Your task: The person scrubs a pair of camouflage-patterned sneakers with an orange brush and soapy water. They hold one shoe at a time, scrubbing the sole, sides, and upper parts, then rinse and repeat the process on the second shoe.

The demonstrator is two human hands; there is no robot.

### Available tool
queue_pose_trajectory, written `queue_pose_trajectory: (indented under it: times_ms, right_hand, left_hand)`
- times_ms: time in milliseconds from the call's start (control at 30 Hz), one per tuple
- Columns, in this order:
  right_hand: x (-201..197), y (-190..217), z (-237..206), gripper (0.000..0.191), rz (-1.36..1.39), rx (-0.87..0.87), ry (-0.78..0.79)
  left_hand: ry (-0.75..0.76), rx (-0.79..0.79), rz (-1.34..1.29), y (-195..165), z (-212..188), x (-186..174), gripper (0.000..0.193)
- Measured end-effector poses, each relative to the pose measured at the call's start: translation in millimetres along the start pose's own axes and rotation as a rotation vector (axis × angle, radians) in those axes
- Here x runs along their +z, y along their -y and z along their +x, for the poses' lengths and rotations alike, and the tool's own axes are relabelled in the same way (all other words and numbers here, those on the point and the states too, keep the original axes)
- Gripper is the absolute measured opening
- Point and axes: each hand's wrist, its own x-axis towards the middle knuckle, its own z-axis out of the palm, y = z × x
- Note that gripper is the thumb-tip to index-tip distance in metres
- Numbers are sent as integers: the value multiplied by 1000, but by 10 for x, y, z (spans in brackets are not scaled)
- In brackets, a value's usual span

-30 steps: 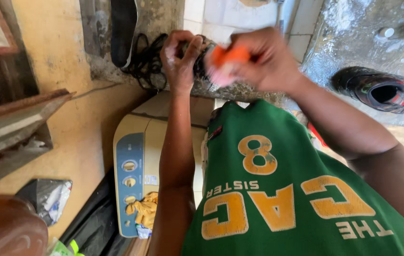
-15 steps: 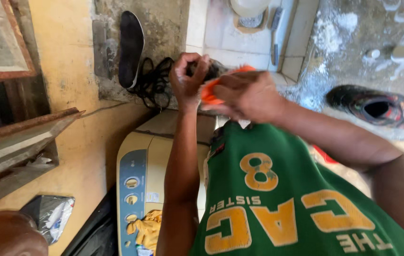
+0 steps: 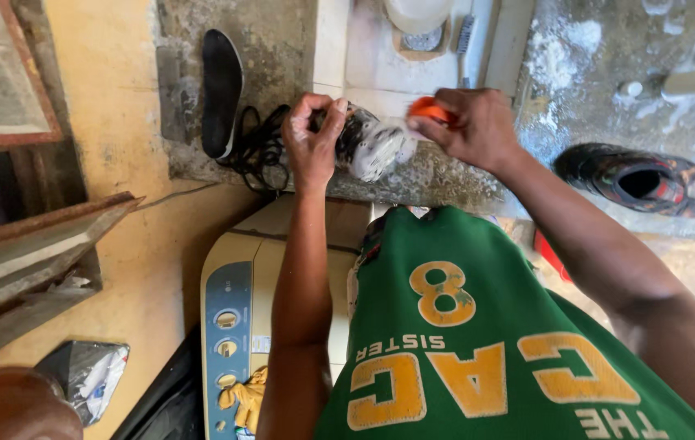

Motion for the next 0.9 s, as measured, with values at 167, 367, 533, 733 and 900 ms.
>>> queue_pose_trajectory:
  times_ms: [167, 367, 533, 733, 900]
  right_hand:
    - [70, 10, -77, 41, 691, -85, -61]
    - [390, 136, -81, 34, 366, -123, -56]
    - [455, 30, 4, 35, 605, 115, -42]
    - [1068, 33, -110, 32, 671, -356, -194]
    - [1145, -289, -40, 30, 356, -195, 44]
  left_hand:
    - [18, -22, 25, 50, -82, -137, 19]
    - [-66, 28, 96, 167, -161, -295, 18]
    - [-122, -121, -99, 255, -229, -530, 19]
    - [-404, -236, -178, 340, -311, -546, 14]
    - [-451, -165, -203, 462, -454, -905, 28]
